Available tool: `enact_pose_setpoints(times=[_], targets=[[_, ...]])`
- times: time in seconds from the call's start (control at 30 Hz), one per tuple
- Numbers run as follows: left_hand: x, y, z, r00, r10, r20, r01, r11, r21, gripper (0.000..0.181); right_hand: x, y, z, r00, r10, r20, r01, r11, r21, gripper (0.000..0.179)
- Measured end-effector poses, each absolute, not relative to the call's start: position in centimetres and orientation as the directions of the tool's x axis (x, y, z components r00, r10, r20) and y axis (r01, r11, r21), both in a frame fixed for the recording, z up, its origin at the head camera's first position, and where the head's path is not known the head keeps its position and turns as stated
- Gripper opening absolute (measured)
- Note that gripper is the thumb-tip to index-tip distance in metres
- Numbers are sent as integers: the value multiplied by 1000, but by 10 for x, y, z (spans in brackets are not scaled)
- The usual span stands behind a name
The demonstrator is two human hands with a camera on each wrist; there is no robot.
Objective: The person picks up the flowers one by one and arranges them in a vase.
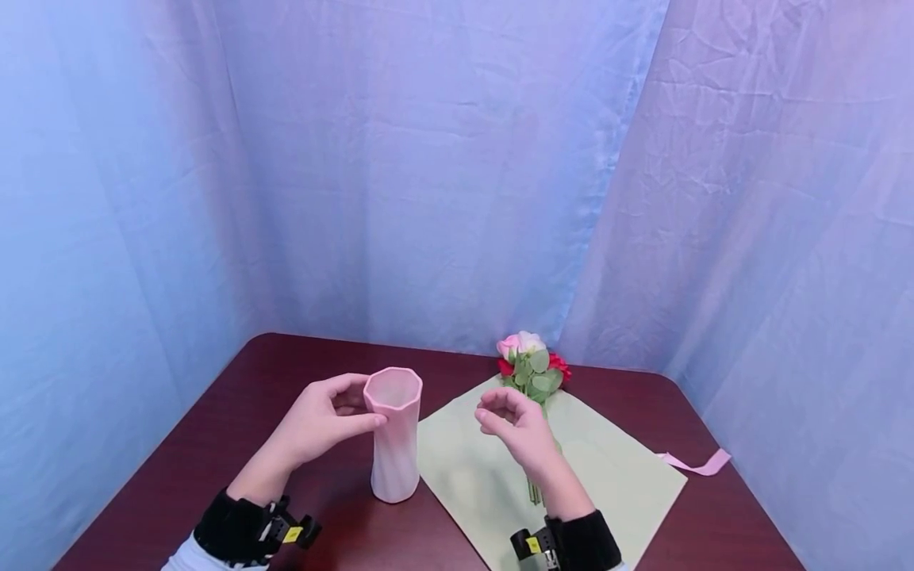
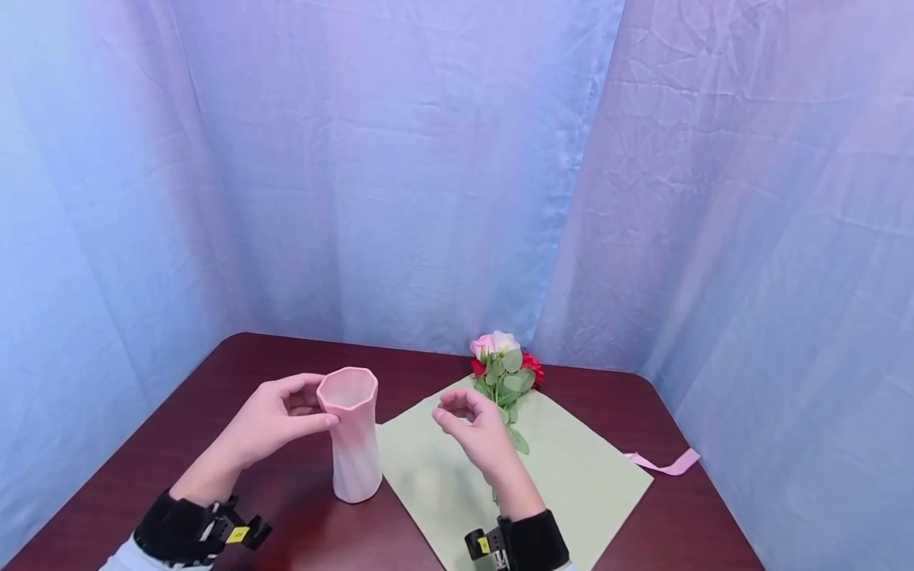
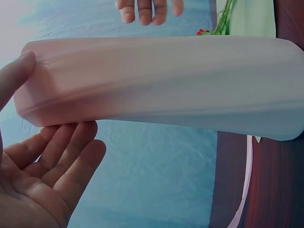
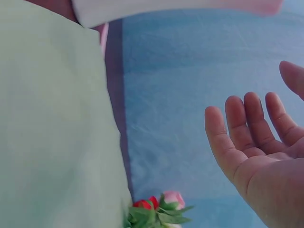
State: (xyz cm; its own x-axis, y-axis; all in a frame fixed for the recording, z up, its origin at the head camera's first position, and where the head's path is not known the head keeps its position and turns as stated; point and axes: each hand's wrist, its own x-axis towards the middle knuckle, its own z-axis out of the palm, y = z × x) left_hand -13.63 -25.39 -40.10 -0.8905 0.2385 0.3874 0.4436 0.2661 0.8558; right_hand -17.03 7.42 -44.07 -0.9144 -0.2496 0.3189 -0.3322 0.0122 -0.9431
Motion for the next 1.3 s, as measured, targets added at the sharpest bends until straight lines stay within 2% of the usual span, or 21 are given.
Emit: enact_pose_setpoints(times=[0.27, 0.5, 0.9, 1.13, 1.3], targets=[[-136, -254, -401, -894, 236, 380, 436, 270, 858, 55, -172, 100, -429, -928, -147, 341, -345, 2, -939, 30], [-136, -253, -401, -894, 236, 381, 437, 268, 859, 55, -172, 119, -420, -914, -20, 406, -406, 8, -914, 29], [-136, -253, -400, -893, 242, 380, 437, 267, 859, 53, -174, 135, -415, -873, 172, 456, -420, 210, -883, 25], [-137, -254, -399, -896, 239, 374, 432, 271, 860, 53, -171, 135, -405, -885, 184, 428, -402, 162, -901, 27], [-138, -254, -399, -899, 243, 364, 424, 274, 863, 54, -174, 138, -401, -896, 174, 409, -381, 177, -908, 30]])
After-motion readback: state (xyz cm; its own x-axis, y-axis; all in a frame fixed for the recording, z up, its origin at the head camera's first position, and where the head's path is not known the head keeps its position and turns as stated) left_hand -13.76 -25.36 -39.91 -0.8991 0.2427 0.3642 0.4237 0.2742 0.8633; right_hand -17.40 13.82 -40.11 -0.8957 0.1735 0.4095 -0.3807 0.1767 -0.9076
